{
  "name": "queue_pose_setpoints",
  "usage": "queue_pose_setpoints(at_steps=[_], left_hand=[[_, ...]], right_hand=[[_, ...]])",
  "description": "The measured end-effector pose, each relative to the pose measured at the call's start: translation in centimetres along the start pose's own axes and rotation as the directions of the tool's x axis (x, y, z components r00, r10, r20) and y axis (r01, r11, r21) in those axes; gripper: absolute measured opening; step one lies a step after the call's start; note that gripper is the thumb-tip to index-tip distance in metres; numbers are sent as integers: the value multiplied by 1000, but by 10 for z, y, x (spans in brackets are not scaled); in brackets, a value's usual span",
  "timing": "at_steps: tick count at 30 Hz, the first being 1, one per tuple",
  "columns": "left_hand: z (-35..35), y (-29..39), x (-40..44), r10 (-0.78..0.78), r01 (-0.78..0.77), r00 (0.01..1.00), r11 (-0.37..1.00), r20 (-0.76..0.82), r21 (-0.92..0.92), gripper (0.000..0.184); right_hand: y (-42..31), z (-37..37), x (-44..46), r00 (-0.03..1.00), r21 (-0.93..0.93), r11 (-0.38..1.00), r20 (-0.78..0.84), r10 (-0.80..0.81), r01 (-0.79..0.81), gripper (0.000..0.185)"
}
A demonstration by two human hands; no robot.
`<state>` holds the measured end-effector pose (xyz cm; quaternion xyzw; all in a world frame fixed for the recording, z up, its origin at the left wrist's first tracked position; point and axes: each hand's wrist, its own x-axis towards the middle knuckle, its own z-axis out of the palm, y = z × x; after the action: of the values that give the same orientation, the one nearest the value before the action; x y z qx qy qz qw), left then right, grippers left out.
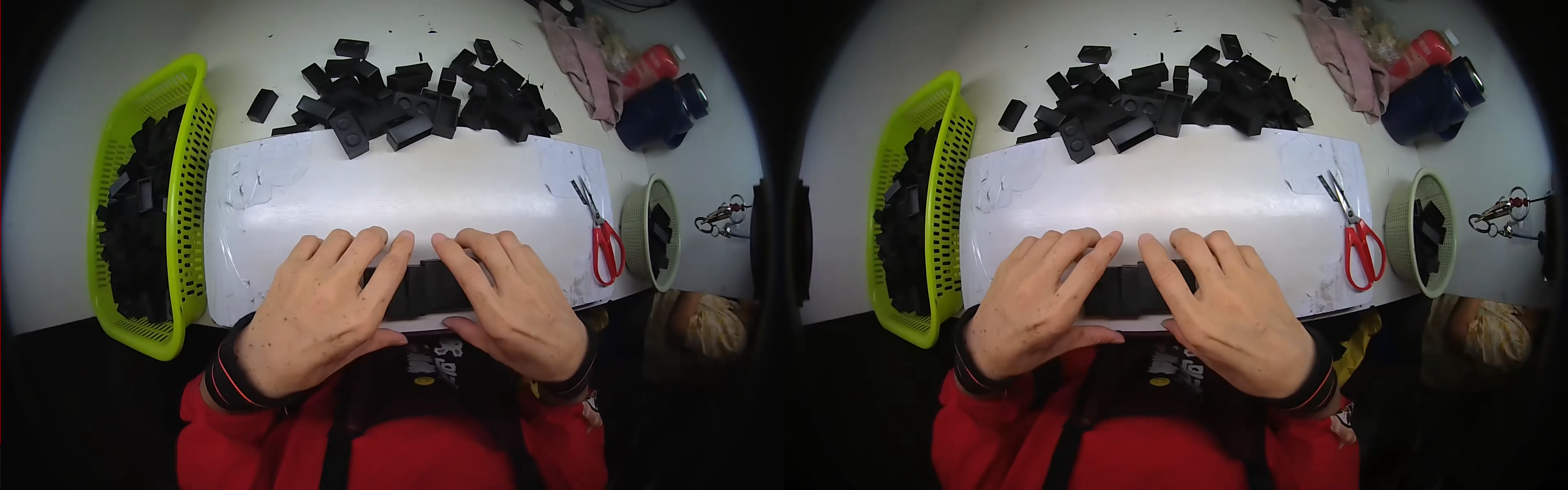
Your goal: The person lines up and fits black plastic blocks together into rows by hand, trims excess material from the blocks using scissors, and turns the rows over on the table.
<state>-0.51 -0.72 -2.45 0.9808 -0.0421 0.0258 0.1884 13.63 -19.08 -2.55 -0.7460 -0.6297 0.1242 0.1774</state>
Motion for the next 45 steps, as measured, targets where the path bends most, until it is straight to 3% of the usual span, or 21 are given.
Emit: queue_pose_setpoints(at_steps=[3,5,8,11,17,23,25,29,31,34,36,39,41,42,43,44,45], left_hand=[[10,-9,-8,-26,26,1000,994,0,-105,80],[21,-11,-13,-48,26,996,965,-79,-263,76],[29,-7,-12,-70,16,983,951,-167,-308,69],[40,-5,-10,-17,-27,978,978,-208,-205,63],[44,1,-16,-45,-14,961,977,-273,-213,56],[21,28,-35,-155,87,981,892,-119,-443,42],[21,24,-27,-230,163,972,824,-57,-543,33],[41,5,0,-316,172,930,826,-188,-537,15],[48,7,9,-343,233,883,913,-319,-335,11],[63,8,17,-371,320,831,929,-416,-188,13],[64,9,19,-388,350,830,922,-400,-168,14],[60,6,16,-372,340,825,928,-425,-152,16],[47,4,4,-464,315,827,850,-317,-423,29],[46,0,-2,-468,319,826,848,-314,-423,29],[46,-4,-9,-363,193,869,875,-336,-445,40],[45,-7,-15,-252,63,897,885,-362,-461,52],[45,-6,-21,-208,36,917,893,-341,-449,61]], right_hand=[[12,16,-6,999,73,997,-40,-11,14,72],[17,23,-10,997,110,993,-76,-25,33,71],[18,29,-14,989,169,986,-145,28,-3,66],[12,31,-11,979,194,981,-203,32,8,63],[3,39,-19,965,214,977,-257,49,7,62],[-16,23,-45,973,409,913,-211,94,1,45],[-9,12,-34,988,495,865,-72,134,-82,30],[15,29,-5,937,577,814,-243,250,-68,9],[11,39,2,902,511,854,-316,293,-98,8],[7,53,8,839,402,899,-418,349,-174,5],[5,58,8,796,296,925,-486,360,-237,4],[7,57,-1,788,370,908,-490,372,-198,14],[7,52,-11,791,411,898,-493,364,-157,22],[7,49,-17,795,454,884,-492,355,-114,31],[10,45,-22,844,381,923,-477,247,-55,47],[10,49,-25,845,385,921,-475,246,-52,47],[10,55,-29,860,374,927,-465,209,-23,47]])
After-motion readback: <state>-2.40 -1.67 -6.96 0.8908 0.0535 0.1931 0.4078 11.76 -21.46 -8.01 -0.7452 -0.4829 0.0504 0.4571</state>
